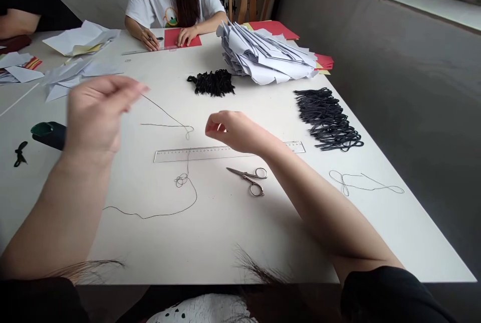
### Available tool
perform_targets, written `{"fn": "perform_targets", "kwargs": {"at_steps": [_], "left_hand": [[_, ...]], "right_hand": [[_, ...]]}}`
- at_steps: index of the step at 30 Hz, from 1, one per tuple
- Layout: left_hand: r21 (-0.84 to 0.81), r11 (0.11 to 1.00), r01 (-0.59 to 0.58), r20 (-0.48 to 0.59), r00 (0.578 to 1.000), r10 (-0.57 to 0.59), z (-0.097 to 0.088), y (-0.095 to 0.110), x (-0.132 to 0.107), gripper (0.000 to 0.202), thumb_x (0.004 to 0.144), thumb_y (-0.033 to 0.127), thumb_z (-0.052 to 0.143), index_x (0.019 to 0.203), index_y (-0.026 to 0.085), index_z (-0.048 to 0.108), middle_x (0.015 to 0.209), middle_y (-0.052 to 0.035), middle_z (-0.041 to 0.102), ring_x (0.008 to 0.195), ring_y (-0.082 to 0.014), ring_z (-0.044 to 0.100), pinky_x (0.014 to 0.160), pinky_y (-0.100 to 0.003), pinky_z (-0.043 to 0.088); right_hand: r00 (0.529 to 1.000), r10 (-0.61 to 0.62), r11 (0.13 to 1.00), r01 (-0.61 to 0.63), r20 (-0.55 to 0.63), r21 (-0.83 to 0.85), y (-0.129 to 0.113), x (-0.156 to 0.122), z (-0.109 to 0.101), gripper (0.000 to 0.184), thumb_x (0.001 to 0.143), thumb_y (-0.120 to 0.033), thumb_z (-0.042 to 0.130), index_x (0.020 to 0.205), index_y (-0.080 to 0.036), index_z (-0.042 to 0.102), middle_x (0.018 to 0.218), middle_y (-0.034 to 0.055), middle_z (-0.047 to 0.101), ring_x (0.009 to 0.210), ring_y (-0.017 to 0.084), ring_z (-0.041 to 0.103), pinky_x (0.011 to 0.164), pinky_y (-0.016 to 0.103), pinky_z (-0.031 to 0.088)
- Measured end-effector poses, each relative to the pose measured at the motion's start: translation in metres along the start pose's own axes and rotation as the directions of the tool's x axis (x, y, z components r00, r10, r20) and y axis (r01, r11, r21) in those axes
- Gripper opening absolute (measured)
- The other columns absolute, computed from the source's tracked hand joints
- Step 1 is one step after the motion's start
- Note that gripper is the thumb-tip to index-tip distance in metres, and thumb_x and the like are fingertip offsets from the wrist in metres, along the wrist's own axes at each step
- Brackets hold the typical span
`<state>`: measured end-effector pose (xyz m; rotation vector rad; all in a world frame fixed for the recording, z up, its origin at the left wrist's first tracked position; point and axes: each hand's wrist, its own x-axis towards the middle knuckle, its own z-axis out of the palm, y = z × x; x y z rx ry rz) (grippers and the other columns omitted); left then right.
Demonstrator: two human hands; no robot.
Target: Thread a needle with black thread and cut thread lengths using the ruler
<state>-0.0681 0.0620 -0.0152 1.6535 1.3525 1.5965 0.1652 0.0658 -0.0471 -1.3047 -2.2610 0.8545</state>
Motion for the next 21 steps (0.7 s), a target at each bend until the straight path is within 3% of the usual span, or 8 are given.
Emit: {"fn": "perform_targets", "kwargs": {"at_steps": [3, 6, 11, 16, 18, 21], "left_hand": [[-0.174, 0.984, -0.024, -0.276, 0.961, -0.026, -0.012, 0.000, 0.014, 0.006, 0.076, 0.017, 0.067, 0.079, 0.017, 0.072, 0.088, -0.0029, 0.073, 0.087, -0.0146, 0.061, 0.072, -0.028, 0.042], [-0.261, 0.965, 0.011, -0.350, 0.931, -0.105, -0.015, 0.000, 0.018, 0.008, 0.077, 0.009, 0.061, 0.079, 0.015, 0.067, 0.092, -0.0036, 0.070, 0.093, -0.0149, 0.060, 0.083, -0.033, 0.041], [-0.412, 0.909, 0.061, -0.203, 0.967, -0.156, -0.007, 0.000, 0.012, 0.005, 0.081, 0.012, 0.060, 0.077, 0.014, 0.061, 0.082, -0.0029, 0.067, 0.084, -0.0150, 0.064, 0.092, -0.039, 0.042], [-0.459, 0.880, 0.125, -0.052, 0.985, -0.167, 0.003, -0.006, 0.005, 0.008, 0.081, 0.016, 0.064, 0.073, 0.017, 0.063, 0.073, -0.0008, 0.067, 0.074, -0.0144, 0.064, 0.077, -0.033, 0.050], [-0.447, 0.860, 0.247, 0.077, 0.968, -0.238, 0.013, -0.013, -0.002, 0.010, 0.079, 0.023, 0.070, 0.073, 0.019, 0.063, 0.074, -0.0005, 0.067, 0.075, -0.0147, 0.064, 0.074, -0.031, 0.052], [-0.405, 0.796, 0.450, 0.315, 0.886, -0.341, 0.038, -0.027, -0.022, 0.017, 0.077, 0.031, 0.074, 0.075, 0.017, 0.063, 0.077, -0.0023, 0.069, 0.078, -0.0150, 0.066, 0.078, -0.031, 0.052]], "right_hand": [[0.981, 0.056, 0.998, -0.059, 0.184, 0.012, 0.010, 0.018, 0.014, 0.016, 0.086, -0.028, 0.059, 0.092, -0.019, 0.069, 0.100, 0.0061, 0.070, 0.089, 0.017, 0.062, 0.074, 0.027, 0.046], [0.963, 0.075, 0.997, -0.073, 0.257, -0.017, 0.014, 0.036, 0.034, 0.016, 0.086, -0.026, 0.058, 0.096, -0.019, 0.069, 0.104, 0.0071, 0.069, 0.088, 0.016, 0.060, 0.071, 0.026, 0.045], [0.954, 0.108, 0.994, -0.096, 0.280, -0.058, 0.014, 0.059, 0.060, 0.010, 0.084, -0.023, 0.062, 0.091, -0.018, 0.067, 0.100, 0.0074, 0.069, 0.083, 0.017, 0.060, 0.065, 0.025, 0.043], [0.950, 0.101, 0.994, -0.083, 0.296, -0.072, 0.017, 0.054, 0.050, 0.008, 0.085, -0.024, 0.062, 0.089, -0.019, 0.067, 0.098, 0.0055, 0.068, 0.079, 0.016, 0.058, 0.064, 0.026, 0.042], [0.963, 0.044, 0.998, -0.031, 0.267, -0.051, 0.019, 0.041, 0.036, 0.010, 0.087, -0.026, 0.059, 0.090, -0.019, 0.066, 0.100, 0.0059, 0.066, 0.080, 0.016, 0.057, 0.069, 0.027, 0.043], [0.973, -0.108, 0.991, 0.090, 0.205, 0.098, 0.025, 0.013, 0.017, 0.017, 0.091, -0.034, 0.056, 0.089, -0.018, 0.061, 0.094, 0.0052, 0.064, 0.076, 0.014, 0.054, 0.071, 0.029, 0.044]]}}
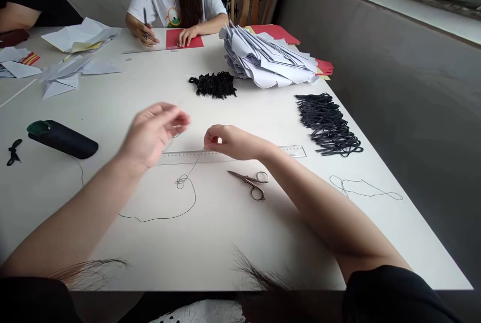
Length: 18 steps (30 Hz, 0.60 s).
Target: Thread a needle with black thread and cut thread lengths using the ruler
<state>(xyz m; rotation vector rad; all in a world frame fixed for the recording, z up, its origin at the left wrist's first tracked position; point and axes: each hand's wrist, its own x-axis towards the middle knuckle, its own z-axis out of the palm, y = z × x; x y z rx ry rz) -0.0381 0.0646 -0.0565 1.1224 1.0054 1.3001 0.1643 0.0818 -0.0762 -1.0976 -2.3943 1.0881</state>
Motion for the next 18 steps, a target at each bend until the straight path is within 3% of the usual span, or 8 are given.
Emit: {"fn": "perform_targets", "kwargs": {"at_steps": [4, 7, 10, 12, 18], "left_hand": [[-0.042, 0.978, 0.203, 0.123, 0.973, -0.196, 0.024, -0.043, -0.014, 0.019, 0.080, 0.031, 0.070, 0.075, 0.015, 0.061, 0.081, -0.0047, 0.071, 0.078, -0.0146, 0.068, 0.080, -0.030, 0.052], [-0.029, 0.960, 0.279, 0.160, 0.949, -0.271, 0.031, -0.060, -0.023, 0.020, 0.080, 0.032, 0.068, 0.077, 0.016, 0.058, 0.079, -0.0036, 0.070, 0.062, -0.0114, 0.064, 0.065, -0.026, 0.049], [0.054, 0.968, 0.245, 0.137, 0.959, -0.250, 0.029, -0.066, -0.027, 0.019, 0.082, 0.033, 0.067, 0.076, 0.016, 0.059, 0.072, -0.0006, 0.066, 0.043, -0.0035, 0.041, 0.046, -0.021, 0.031], [0.104, 0.970, 0.221, 0.114, 0.966, -0.233, 0.026, -0.067, -0.029, 0.021, 0.081, 0.034, 0.067, 0.073, 0.017, 0.060, 0.068, 0.0008, 0.063, 0.042, -0.0032, 0.030, 0.043, -0.022, 0.023], [0.205, 0.964, 0.167, 0.073, 0.980, -0.185, 0.024, -0.069, -0.034, 0.020, 0.078, 0.036, 0.070, 0.070, 0.018, 0.068, 0.065, -0.0003, 0.061, 0.050, -0.0080, 0.040, 0.049, -0.026, 0.032]], "right_hand": [[0.971, -0.063, 0.983, 0.101, -0.231, 0.155, 0.016, -0.031, 0.007, 0.023, 0.095, -0.040, 0.052, 0.091, -0.018, 0.057, 0.093, 0.0053, 0.062, 0.081, 0.015, 0.056, 0.074, 0.030, 0.046], [0.937, -0.019, 0.974, 0.096, -0.348, 0.206, 0.031, -0.038, 0.023, 0.022, 0.096, -0.040, 0.051, 0.093, -0.019, 0.055, 0.093, 0.0058, 0.063, 0.085, 0.016, 0.058, 0.076, 0.032, 0.047], [0.927, -0.037, 0.977, 0.113, -0.374, 0.184, 0.037, -0.038, 0.032, 0.020, 0.098, -0.039, 0.048, 0.093, -0.019, 0.053, 0.095, 0.0067, 0.064, 0.087, 0.017, 0.059, 0.077, 0.033, 0.047], [0.907, -0.087, 0.983, 0.146, -0.412, 0.113, 0.039, -0.036, 0.034, 0.017, 0.099, -0.035, 0.048, 0.093, -0.020, 0.052, 0.098, 0.0071, 0.063, 0.090, 0.018, 0.059, 0.080, 0.034, 0.046], [0.871, -0.225, 0.970, 0.244, -0.437, -0.012, 0.044, -0.036, 0.038, 0.007, 0.099, -0.022, 0.047, 0.094, -0.021, 0.051, 0.097, 0.0067, 0.061, 0.090, 0.017, 0.057, 0.080, 0.034, 0.046]]}}
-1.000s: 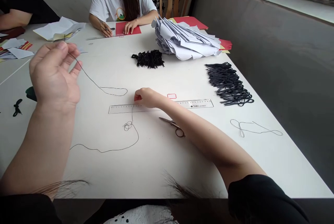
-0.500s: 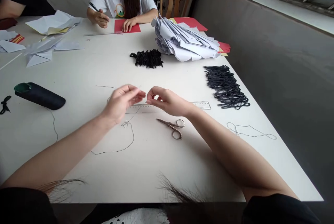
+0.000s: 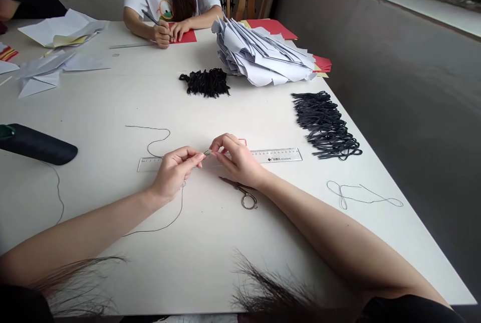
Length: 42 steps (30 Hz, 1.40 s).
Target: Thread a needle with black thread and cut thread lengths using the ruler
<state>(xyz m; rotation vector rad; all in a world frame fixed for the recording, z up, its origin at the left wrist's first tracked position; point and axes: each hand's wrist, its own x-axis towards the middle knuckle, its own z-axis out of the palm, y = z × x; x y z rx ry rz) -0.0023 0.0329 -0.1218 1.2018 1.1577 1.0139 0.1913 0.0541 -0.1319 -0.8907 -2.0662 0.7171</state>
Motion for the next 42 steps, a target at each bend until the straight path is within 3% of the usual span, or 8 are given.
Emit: {"fn": "perform_targets", "kwargs": {"at_steps": [5, 9, 14, 18, 20, 27, 34, 42], "left_hand": [[-0.088, 0.996, -0.005, -0.032, 0.999, 0.003, -0.002, -0.003, -0.002, 0.019, 0.079, 0.037, 0.072, 0.074, 0.019, 0.070, 0.078, -0.0023, 0.071, 0.061, -0.0106, 0.057, 0.059, -0.025, 0.044], [-0.222, 0.974, 0.045, 0.054, 0.998, -0.034, -0.003, -0.004, -0.001, 0.022, 0.079, 0.040, 0.074, 0.077, 0.018, 0.072, 0.080, -0.0041, 0.073, 0.071, -0.0143, 0.067, 0.070, -0.028, 0.052], [-0.158, 0.983, 0.092, 0.110, 0.991, -0.075, -0.005, -0.002, -0.002, 0.024, 0.076, 0.042, 0.077, 0.082, 0.019, 0.078, 0.086, -0.0072, 0.076, 0.061, -0.0134, 0.065, 0.060, -0.027, 0.050], [-0.053, 0.996, 0.071, 0.080, 0.995, -0.067, -0.006, 0.000, -0.004, 0.024, 0.076, 0.043, 0.076, 0.081, 0.020, 0.080, 0.081, -0.0074, 0.076, 0.044, -0.0074, 0.045, 0.043, -0.026, 0.035], [-0.026, 0.999, 0.046, 0.072, 0.996, -0.044, -0.006, 0.000, -0.004, 0.021, 0.077, 0.040, 0.076, 0.081, 0.021, 0.080, 0.078, -0.0068, 0.076, 0.045, -0.0076, 0.043, 0.044, -0.026, 0.034], [-0.023, 0.999, 0.037, 0.046, 0.998, -0.036, -0.004, 0.002, -0.004, 0.018, 0.078, 0.038, 0.075, 0.079, 0.020, 0.079, 0.076, -0.0064, 0.075, 0.058, -0.0126, 0.058, 0.055, -0.027, 0.044], [-0.060, 0.998, 0.027, -0.020, 0.999, -0.028, -0.002, 0.001, -0.004, 0.018, 0.077, 0.037, 0.076, 0.079, 0.020, 0.077, 0.074, -0.0057, 0.074, 0.059, -0.0124, 0.059, 0.055, -0.026, 0.045], [-0.091, 0.996, 0.000, 0.040, 0.999, 0.004, -0.001, 0.000, -0.004, 0.018, 0.079, 0.037, 0.075, 0.077, 0.020, 0.077, 0.072, -0.0056, 0.073, 0.064, -0.0142, 0.062, 0.057, -0.026, 0.046]], "right_hand": [[0.993, -0.086, 0.996, 0.083, 0.081, 0.040, -0.013, -0.001, -0.004, 0.007, 0.098, -0.016, 0.047, 0.096, -0.020, 0.052, 0.104, 0.0078, 0.061, 0.099, 0.017, 0.057, 0.087, 0.034, 0.046], [0.980, -0.117, 0.991, 0.103, 0.161, 0.091, -0.029, 0.001, -0.010, 0.003, 0.096, -0.022, 0.055, 0.094, -0.020, 0.057, 0.121, 0.0098, 0.059, 0.113, 0.020, 0.054, 0.098, 0.038, 0.044], [0.996, 0.007, 1.000, -0.006, 0.094, -0.015, -0.028, 0.000, -0.005, 0.009, 0.097, -0.023, 0.053, 0.093, -0.019, 0.060, 0.120, 0.0099, 0.061, 0.111, 0.021, 0.055, 0.099, 0.041, 0.042], [0.998, 0.046, 0.999, -0.047, 0.041, 0.017, -0.023, -0.001, -0.003, 0.012, 0.098, -0.027, 0.052, 0.092, -0.020, 0.059, 0.114, 0.0107, 0.063, 0.109, 0.023, 0.057, 0.094, 0.043, 0.044], [0.997, 0.074, 0.997, -0.075, 0.037, 0.031, -0.022, -0.001, -0.003, 0.012, 0.097, -0.028, 0.053, 0.090, -0.020, 0.059, 0.113, 0.0108, 0.064, 0.110, 0.024, 0.056, 0.093, 0.044, 0.044], [0.993, 0.115, 0.990, -0.118, 0.040, 0.081, -0.023, -0.001, -0.003, 0.012, 0.097, -0.030, 0.053, 0.090, -0.020, 0.056, 0.108, 0.0087, 0.065, 0.103, 0.020, 0.060, 0.087, 0.039, 0.048], [0.929, 0.367, 0.874, -0.324, -0.055, 0.364, -0.025, -0.002, 0.005, 0.030, 0.095, -0.046, 0.055, 0.094, -0.017, 0.060, 0.092, 0.0058, 0.064, 0.079, 0.015, 0.064, 0.071, 0.031, 0.052], [0.953, 0.296, 0.925, -0.268, -0.065, 0.271, -0.031, -0.007, 0.011, 0.023, 0.091, -0.037, 0.063, 0.100, -0.017, 0.070, 0.089, 0.0062, 0.073, 0.080, 0.018, 0.071, 0.071, 0.033, 0.057]]}}
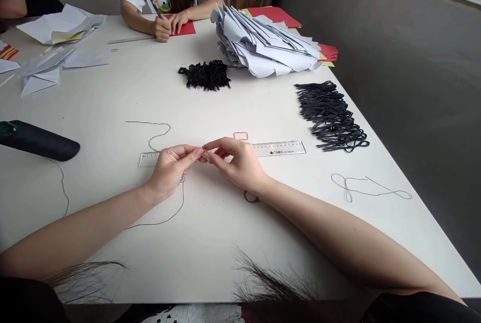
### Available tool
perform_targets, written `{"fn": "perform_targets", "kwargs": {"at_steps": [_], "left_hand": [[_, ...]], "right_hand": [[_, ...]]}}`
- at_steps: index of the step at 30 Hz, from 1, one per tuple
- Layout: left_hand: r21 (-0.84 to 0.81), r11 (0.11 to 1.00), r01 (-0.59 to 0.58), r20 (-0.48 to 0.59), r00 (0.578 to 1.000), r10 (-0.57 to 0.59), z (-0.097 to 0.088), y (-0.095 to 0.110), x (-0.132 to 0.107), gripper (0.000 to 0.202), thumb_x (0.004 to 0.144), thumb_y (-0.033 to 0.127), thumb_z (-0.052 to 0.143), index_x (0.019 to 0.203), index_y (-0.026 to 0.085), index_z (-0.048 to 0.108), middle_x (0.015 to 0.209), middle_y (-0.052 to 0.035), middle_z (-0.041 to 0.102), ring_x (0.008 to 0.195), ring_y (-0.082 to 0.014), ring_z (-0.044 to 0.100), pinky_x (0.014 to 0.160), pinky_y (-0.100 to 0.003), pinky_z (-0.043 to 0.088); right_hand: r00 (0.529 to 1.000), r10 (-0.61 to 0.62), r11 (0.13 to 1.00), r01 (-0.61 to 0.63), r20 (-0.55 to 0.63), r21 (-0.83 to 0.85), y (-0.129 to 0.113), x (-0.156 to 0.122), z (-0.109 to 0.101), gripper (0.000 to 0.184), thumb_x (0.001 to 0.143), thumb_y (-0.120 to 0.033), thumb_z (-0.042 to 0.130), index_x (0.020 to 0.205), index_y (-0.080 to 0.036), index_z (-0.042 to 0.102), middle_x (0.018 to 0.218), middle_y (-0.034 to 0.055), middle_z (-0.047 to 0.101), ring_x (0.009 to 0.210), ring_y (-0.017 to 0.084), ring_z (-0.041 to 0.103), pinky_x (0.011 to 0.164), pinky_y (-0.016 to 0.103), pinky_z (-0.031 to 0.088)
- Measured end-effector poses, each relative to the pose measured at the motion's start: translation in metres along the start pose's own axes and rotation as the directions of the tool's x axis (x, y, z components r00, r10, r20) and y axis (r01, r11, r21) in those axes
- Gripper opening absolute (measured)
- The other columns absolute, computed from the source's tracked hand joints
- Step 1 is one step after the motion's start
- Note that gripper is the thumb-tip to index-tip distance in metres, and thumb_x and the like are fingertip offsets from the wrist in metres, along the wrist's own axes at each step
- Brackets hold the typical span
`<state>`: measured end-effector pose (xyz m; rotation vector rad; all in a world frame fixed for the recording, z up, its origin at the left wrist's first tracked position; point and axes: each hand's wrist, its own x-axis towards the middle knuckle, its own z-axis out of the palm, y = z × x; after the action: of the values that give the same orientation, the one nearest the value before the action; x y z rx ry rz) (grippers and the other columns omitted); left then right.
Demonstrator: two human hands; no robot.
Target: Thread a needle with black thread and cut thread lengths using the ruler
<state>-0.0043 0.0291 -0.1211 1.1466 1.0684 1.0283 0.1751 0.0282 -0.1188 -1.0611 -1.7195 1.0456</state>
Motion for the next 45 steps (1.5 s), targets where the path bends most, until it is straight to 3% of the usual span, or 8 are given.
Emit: {"fn": "perform_targets", "kwargs": {"at_steps": [6, 11, 14, 21, 37, 40, 45], "left_hand": [[0.032, 0.999, 0.013, 0.013, 1.000, -0.013, 0.000, 0.001, -0.002, 0.017, 0.080, 0.037, 0.074, 0.078, 0.021, 0.079, 0.073, -0.0041, 0.074, 0.043, -0.0073, 0.043, 0.054, -0.028, 0.044], [0.067, 0.998, 0.005, 0.056, 0.998, -0.008, 0.000, 0.001, -0.003, 0.018, 0.078, 0.037, 0.075, 0.081, 0.020, 0.080, 0.078, -0.0074, 0.075, 0.062, -0.0156, 0.062, 0.056, -0.028, 0.045], [0.057, 0.998, 0.009, 0.072, 0.997, -0.013, 0.000, 0.001, -0.003, 0.015, 0.079, 0.035, 0.074, 0.079, 0.020, 0.078, 0.078, -0.0070, 0.075, 0.071, -0.0181, 0.066, 0.058, -0.028, 0.046], [0.047, 0.998, 0.045, 0.006, 0.999, -0.046, -0.001, 0.005, -0.002, 0.013, 0.079, 0.032, 0.071, 0.073, 0.020, 0.075, 0.072, -0.0049, 0.073, 0.063, -0.0146, 0.061, 0.057, -0.027, 0.045], [0.028, 1.000, -0.001, 0.044, 0.999, -0.001, 0.001, 0.004, -0.002, 0.013, 0.078, 0.028, 0.071, 0.068, 0.020, 0.073, 0.066, -0.0025, 0.070, 0.061, -0.0137, 0.062, 0.061, -0.028, 0.049], [-0.006, 1.000, -0.027, 0.070, 0.997, 0.027, 0.002, 0.004, -0.002, 0.013, 0.081, 0.029, 0.070, 0.072, 0.019, 0.073, 0.067, -0.0023, 0.070, 0.064, -0.0148, 0.065, 0.067, -0.029, 0.052], [-0.058, 0.995, -0.079, 0.145, 0.986, 0.086, 0.002, 0.001, -0.005, 0.020, 0.085, 0.034, 0.070, 0.075, 0.016, 0.072, 0.073, -0.0041, 0.071, 0.072, -0.0175, 0.068, 0.077, -0.033, 0.054]], "right_hand": [[1.000, -0.014, 1.000, 0.014, -0.024, -0.014, 0.000, 0.000, -0.001, 0.019, 0.091, -0.033, 0.062, 0.089, -0.017, 0.072, 0.085, 0.0055, 0.074, 0.076, 0.017, 0.069, 0.067, 0.032, 0.056], [1.000, -0.013, 1.000, 0.013, 0.014, -0.011, -0.004, 0.001, -0.002, 0.022, 0.093, -0.036, 0.059, 0.086, -0.017, 0.066, 0.081, 0.0055, 0.073, 0.074, 0.017, 0.069, 0.063, 0.030, 0.054], [0.999, -0.001, 1.000, 0.001, 0.033, 0.001, -0.005, 0.000, -0.002, 0.025, 0.094, -0.039, 0.059, 0.084, -0.017, 0.066, 0.079, 0.0054, 0.072, 0.073, 0.016, 0.069, 0.063, 0.029, 0.053], [0.983, 0.169, 0.961, -0.180, 0.068, 0.210, -0.004, 0.000, -0.001, 0.035, 0.091, -0.049, 0.060, 0.091, -0.015, 0.070, 0.076, 0.0046, 0.071, 0.066, 0.013, 0.067, 0.066, 0.028, 0.058], [0.963, 0.246, 0.915, -0.269, 0.113, 0.300, -0.007, 0.001, 0.002, 0.035, 0.084, -0.050, 0.069, 0.086, -0.015, 0.068, 0.074, 0.0037, 0.070, 0.062, 0.011, 0.064, 0.061, 0.027, 0.056], [0.951, 0.270, 0.875, -0.308, 0.152, 0.375, -0.005, 0.001, 0.004, 0.030, 0.082, -0.045, 0.072, 0.092, -0.016, 0.068, 0.079, 0.0032, 0.069, 0.066, 0.011, 0.063, 0.063, 0.027, 0.055], [0.921, 0.328, 0.705, -0.385, 0.208, 0.595, 0.001, 0.000, 0.008, 0.024, 0.076, -0.034, 0.080, 0.092, -0.019, 0.071, 0.081, 0.0003, 0.066, 0.069, 0.008, 0.057, 0.066, 0.023, 0.049]]}}
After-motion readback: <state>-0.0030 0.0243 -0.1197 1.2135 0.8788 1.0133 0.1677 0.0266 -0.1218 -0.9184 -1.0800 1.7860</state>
